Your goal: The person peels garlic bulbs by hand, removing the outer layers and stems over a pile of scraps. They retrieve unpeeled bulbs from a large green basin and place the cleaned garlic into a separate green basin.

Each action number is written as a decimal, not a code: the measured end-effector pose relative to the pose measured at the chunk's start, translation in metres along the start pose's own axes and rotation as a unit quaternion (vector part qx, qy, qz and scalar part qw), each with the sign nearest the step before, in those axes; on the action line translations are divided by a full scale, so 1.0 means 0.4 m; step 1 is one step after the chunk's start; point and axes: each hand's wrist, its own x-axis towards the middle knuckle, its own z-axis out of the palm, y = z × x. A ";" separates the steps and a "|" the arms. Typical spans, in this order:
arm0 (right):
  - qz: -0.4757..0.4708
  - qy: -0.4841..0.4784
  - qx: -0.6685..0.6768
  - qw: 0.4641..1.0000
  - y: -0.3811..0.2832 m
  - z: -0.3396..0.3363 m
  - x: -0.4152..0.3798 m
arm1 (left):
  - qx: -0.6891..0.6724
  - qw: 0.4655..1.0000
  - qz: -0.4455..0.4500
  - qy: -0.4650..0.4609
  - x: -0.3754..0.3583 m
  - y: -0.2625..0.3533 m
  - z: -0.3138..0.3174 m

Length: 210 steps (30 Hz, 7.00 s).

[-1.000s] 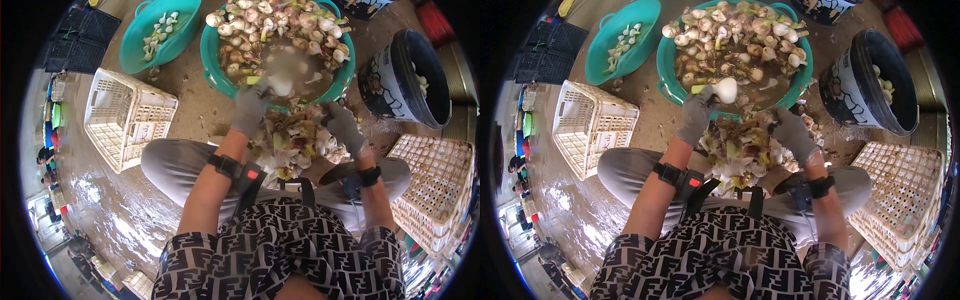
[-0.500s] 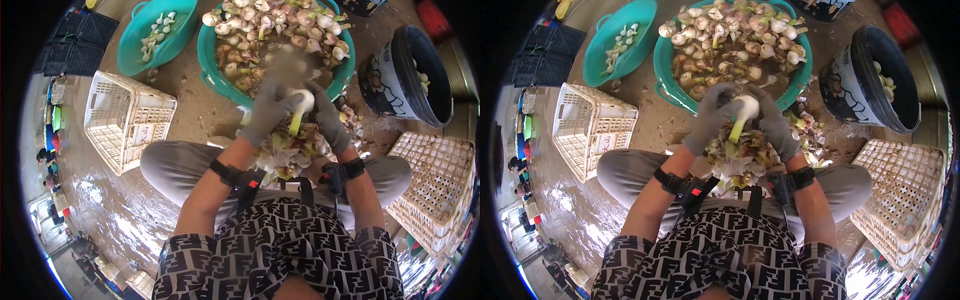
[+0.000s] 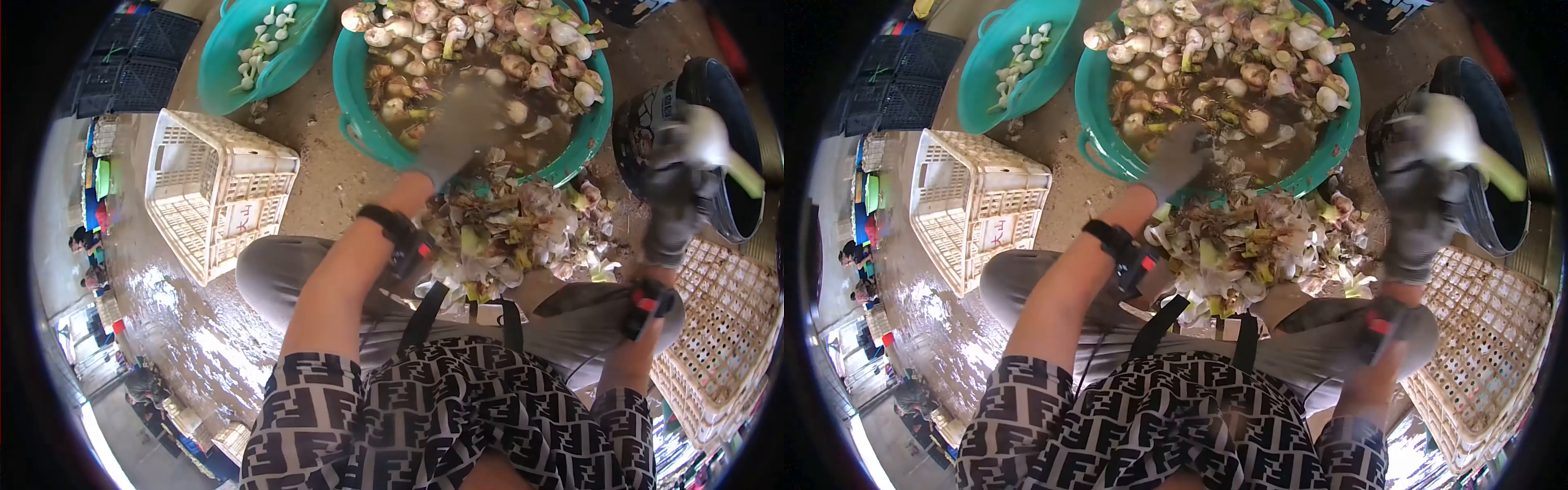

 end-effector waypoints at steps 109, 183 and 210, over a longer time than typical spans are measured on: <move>0.057 0.273 -0.733 0.621 0.269 -0.217 -0.053 | -0.253 0.959 -0.002 0.130 -0.179 0.152 0.012; 0.132 0.262 -0.617 0.730 0.295 -0.154 -0.058 | -0.035 0.990 0.079 0.108 -0.096 0.012 0.064; 0.004 0.123 -0.172 0.977 -0.028 -0.032 0.020 | 0.253 0.941 -0.056 -0.220 0.037 -0.276 0.049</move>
